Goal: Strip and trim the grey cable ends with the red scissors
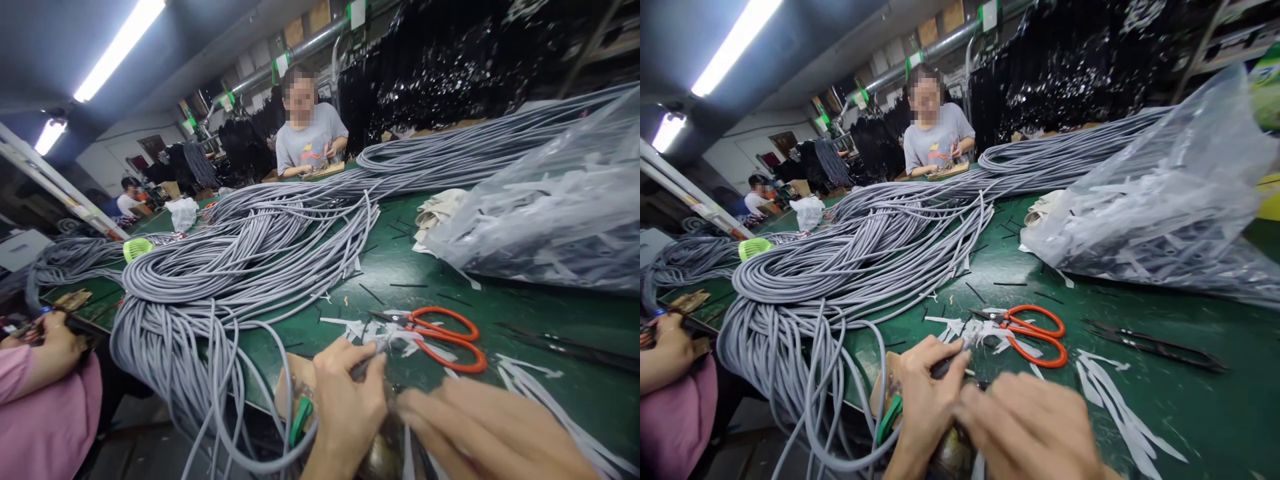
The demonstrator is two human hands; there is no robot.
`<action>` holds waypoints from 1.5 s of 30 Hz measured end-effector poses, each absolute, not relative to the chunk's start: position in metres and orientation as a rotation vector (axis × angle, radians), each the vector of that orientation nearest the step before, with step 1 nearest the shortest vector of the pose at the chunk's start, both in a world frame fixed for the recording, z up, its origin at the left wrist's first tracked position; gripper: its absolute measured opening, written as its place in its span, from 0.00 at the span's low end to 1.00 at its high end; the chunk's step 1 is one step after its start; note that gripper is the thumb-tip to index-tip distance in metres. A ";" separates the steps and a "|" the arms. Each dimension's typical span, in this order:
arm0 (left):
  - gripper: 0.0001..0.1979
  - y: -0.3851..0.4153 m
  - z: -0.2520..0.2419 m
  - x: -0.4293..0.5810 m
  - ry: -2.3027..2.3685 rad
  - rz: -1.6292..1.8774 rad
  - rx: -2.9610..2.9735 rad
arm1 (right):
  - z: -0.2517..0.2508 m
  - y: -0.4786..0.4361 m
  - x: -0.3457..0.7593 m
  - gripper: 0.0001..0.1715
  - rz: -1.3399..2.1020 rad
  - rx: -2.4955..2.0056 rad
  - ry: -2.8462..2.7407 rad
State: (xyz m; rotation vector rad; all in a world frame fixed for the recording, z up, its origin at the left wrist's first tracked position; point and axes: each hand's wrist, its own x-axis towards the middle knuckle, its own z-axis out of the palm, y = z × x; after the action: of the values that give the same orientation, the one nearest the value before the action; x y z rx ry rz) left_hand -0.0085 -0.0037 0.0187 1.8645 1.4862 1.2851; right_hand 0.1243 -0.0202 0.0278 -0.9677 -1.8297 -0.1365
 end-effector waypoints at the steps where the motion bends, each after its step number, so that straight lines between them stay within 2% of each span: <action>1: 0.09 -0.003 0.019 -0.008 1.519 1.294 1.848 | 0.027 -0.021 0.124 0.16 -0.189 -0.929 -1.850; 7: 0.11 -0.005 0.019 -0.009 1.444 1.376 1.752 | 0.024 -0.006 0.135 0.20 -0.284 -1.083 -1.750; 14: 0.09 -0.007 0.017 -0.008 1.394 1.431 1.683 | 0.026 -0.003 0.133 0.22 -0.267 -1.110 -1.774; 21: 0.08 -0.006 0.018 -0.008 1.316 1.408 1.798 | 0.029 -0.005 0.131 0.20 -0.031 -1.104 -1.737; 27: 0.08 -0.001 0.016 -0.007 1.580 1.228 1.782 | 0.032 -0.022 0.124 0.20 -0.215 -0.839 -1.844; 30: 0.10 -0.003 0.015 -0.008 1.487 1.288 1.707 | 0.028 -0.014 0.129 0.19 -0.218 -0.964 -1.818; 41: 0.08 -0.003 0.016 -0.008 1.344 1.371 1.677 | 0.025 -0.002 0.127 0.19 0.066 -1.082 -1.712; 45: 0.07 -0.004 0.019 -0.007 1.369 1.389 1.709 | 0.027 -0.006 0.129 0.20 -0.124 -1.036 -1.735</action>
State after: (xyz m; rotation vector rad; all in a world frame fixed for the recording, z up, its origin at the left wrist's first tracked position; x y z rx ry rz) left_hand -0.0068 -0.0044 0.0188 1.7094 1.3689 1.3888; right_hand 0.1287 -0.0065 0.0269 -1.0359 -1.7347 -0.1240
